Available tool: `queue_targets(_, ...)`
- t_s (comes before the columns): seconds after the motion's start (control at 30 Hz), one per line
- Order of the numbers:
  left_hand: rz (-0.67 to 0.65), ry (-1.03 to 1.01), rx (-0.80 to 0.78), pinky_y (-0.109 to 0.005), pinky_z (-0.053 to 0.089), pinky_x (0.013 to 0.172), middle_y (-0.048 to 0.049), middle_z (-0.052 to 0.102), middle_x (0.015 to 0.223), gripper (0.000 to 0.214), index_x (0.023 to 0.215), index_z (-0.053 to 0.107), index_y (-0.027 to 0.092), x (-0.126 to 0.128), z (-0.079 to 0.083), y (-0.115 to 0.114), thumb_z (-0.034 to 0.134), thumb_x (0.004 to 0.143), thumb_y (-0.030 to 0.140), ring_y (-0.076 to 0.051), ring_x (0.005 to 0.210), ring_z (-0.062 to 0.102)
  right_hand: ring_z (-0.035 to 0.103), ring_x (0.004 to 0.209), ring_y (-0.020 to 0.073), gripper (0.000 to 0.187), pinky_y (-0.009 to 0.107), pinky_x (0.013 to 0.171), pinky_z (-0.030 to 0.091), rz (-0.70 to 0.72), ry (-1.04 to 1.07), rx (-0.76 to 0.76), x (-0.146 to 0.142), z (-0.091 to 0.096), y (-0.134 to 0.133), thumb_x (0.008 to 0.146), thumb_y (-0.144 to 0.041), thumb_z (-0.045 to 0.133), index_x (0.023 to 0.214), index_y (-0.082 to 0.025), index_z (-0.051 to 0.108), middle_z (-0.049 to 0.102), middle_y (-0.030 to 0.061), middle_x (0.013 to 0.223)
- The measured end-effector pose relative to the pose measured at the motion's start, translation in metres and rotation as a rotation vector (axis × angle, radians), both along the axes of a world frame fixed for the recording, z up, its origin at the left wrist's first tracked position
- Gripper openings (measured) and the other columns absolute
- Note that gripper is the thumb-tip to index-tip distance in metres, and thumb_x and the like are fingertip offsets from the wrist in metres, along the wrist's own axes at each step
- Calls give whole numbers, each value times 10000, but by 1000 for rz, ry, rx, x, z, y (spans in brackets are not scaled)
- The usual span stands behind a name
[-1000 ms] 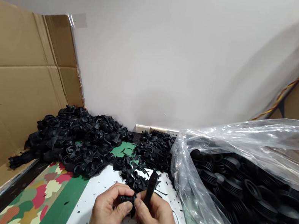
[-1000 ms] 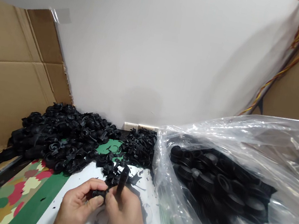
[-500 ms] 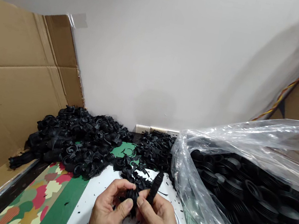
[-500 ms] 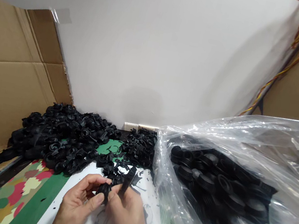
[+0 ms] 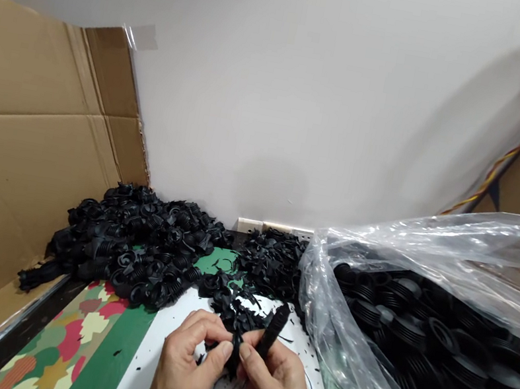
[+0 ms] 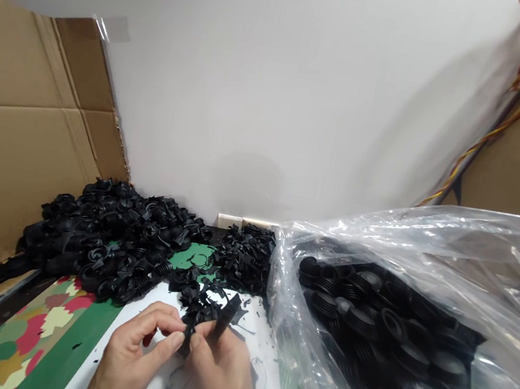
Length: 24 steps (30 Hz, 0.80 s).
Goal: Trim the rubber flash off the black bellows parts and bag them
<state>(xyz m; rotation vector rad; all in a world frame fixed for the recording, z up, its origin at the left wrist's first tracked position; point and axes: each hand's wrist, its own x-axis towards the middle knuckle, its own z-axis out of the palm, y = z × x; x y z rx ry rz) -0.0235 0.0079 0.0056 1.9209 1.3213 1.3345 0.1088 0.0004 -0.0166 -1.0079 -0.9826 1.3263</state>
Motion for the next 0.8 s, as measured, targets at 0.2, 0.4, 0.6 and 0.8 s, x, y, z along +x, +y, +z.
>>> queue_targets(0.2,27,166,88,-268,487,600,-28,677,709,125,754,635,213,-2,-3,-3,540,790,141,-185,667,622,414,471,116,408,222,442,346,5,3,14,-1,-3,3,653,-572,662,625,-170,594,445,-44,493)
queue_targets(0.4,16,503,393,-296,432,615,-50,707,769,198,850,608,206,-5,-4,-5,495,797,53,-194,693,652,453,515,132,386,242,499,387,-20,-107,76,1,-5,1,700,-545,630,647,-163,606,511,-25,536)
queue_targets(0.6,3,683,493,-318,342,590,-65,674,753,229,836,536,176,-3,-8,-5,422,783,-15,-190,641,601,506,530,150,260,249,528,410,-100,-382,287,-1,-11,-4,820,-391,504,688,-183,587,569,-2,584)
queue_targets(0.8,112,677,548,-341,322,587,-58,598,659,190,746,503,181,7,-16,-8,405,801,29,-201,602,513,518,526,154,250,249,513,398,-160,-607,465,-3,-18,-6,864,-321,429,677,-206,550,573,10,597)
